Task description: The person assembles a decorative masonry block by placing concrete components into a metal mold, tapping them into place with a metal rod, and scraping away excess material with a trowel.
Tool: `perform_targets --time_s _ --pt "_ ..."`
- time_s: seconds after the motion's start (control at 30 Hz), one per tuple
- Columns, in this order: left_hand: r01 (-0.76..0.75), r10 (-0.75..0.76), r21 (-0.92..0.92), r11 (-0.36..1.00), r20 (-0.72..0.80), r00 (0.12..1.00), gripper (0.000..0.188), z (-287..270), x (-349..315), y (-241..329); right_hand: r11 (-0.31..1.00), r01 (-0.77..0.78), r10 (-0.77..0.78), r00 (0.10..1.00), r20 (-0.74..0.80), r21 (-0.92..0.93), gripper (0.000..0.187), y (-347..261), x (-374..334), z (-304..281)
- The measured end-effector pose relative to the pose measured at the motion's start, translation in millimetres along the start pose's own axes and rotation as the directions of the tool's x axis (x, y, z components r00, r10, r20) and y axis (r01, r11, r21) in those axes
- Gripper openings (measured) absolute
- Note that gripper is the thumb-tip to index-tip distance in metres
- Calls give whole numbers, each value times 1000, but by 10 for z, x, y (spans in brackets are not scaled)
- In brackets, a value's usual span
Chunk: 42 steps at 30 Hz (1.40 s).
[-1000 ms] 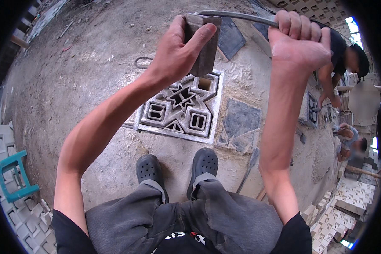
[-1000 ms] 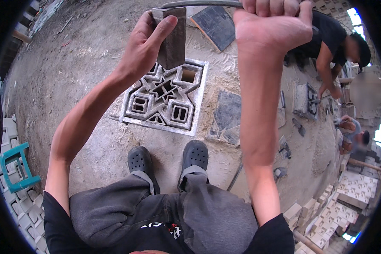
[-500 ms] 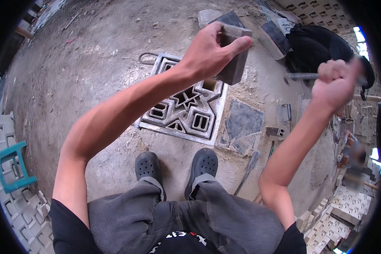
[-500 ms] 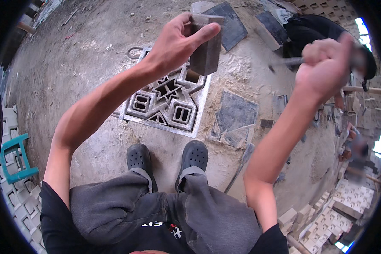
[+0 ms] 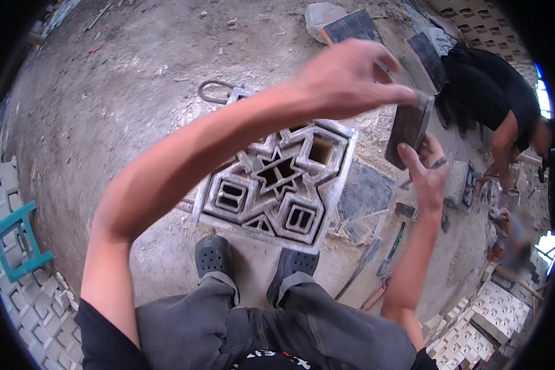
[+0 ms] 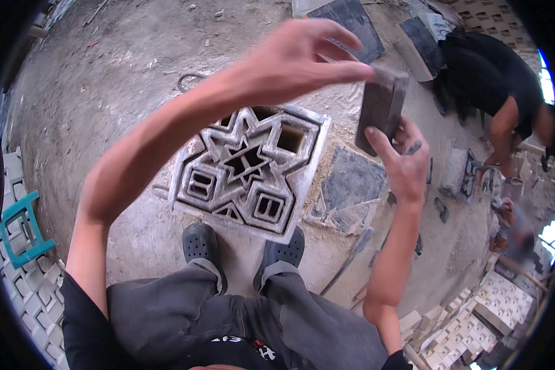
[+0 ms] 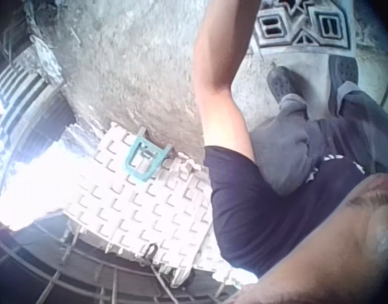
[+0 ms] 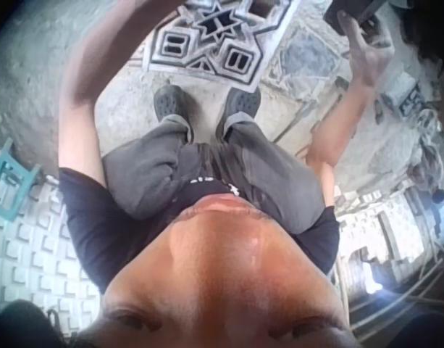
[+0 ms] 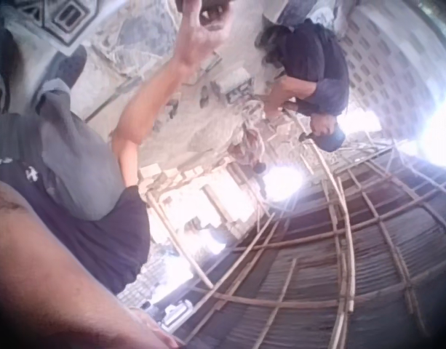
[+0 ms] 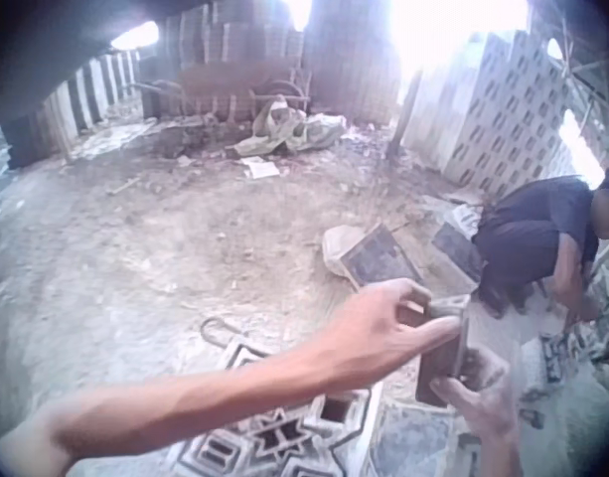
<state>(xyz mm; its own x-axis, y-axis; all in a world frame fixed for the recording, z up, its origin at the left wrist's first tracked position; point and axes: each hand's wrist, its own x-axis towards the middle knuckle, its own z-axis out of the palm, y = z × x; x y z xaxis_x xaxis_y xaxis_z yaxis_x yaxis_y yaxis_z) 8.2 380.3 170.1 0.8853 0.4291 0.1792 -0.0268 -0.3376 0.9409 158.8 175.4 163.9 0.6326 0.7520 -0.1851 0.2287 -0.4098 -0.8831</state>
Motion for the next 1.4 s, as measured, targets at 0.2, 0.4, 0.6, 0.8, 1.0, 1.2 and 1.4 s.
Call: perform_targets --time_s 0.2,0.4,0.6,0.8,1.0,1.2,1.4 --pt "218 -159 337 916 -194 968 42 -668 -685 -721 909 -249 207 966 -158 -333 41 1528 -12 -620" --pt "273 -210 253 928 -249 945 28 -576 -1044 -1063 725 -512 406 858 -315 -461 46 2934 -627 -1343" --pt "341 -309 124 932 -221 925 27 -532 -986 -1148 642 -672 613 739 -279 -370 46 3247 -1085 -1403" --pt "361 -348 20 932 -225 910 26 -541 -1005 -1228 654 -692 575 717 -394 -305 52 3575 -1344 -1428" --pt "354 -347 -17 935 -250 904 26 -551 -1018 -1209 595 -614 445 789 -423 -519 54 3683 -1342 -1458" --pt "329 -314 4 944 -291 904 25 -523 -1016 -1162 584 -668 426 736 -527 -461 71 3387 -862 -1548" --pt "150 -45 249 957 -383 923 28 -647 -1107 -1370 861 -453 508 785 -354 231 62 1208 19 -734"
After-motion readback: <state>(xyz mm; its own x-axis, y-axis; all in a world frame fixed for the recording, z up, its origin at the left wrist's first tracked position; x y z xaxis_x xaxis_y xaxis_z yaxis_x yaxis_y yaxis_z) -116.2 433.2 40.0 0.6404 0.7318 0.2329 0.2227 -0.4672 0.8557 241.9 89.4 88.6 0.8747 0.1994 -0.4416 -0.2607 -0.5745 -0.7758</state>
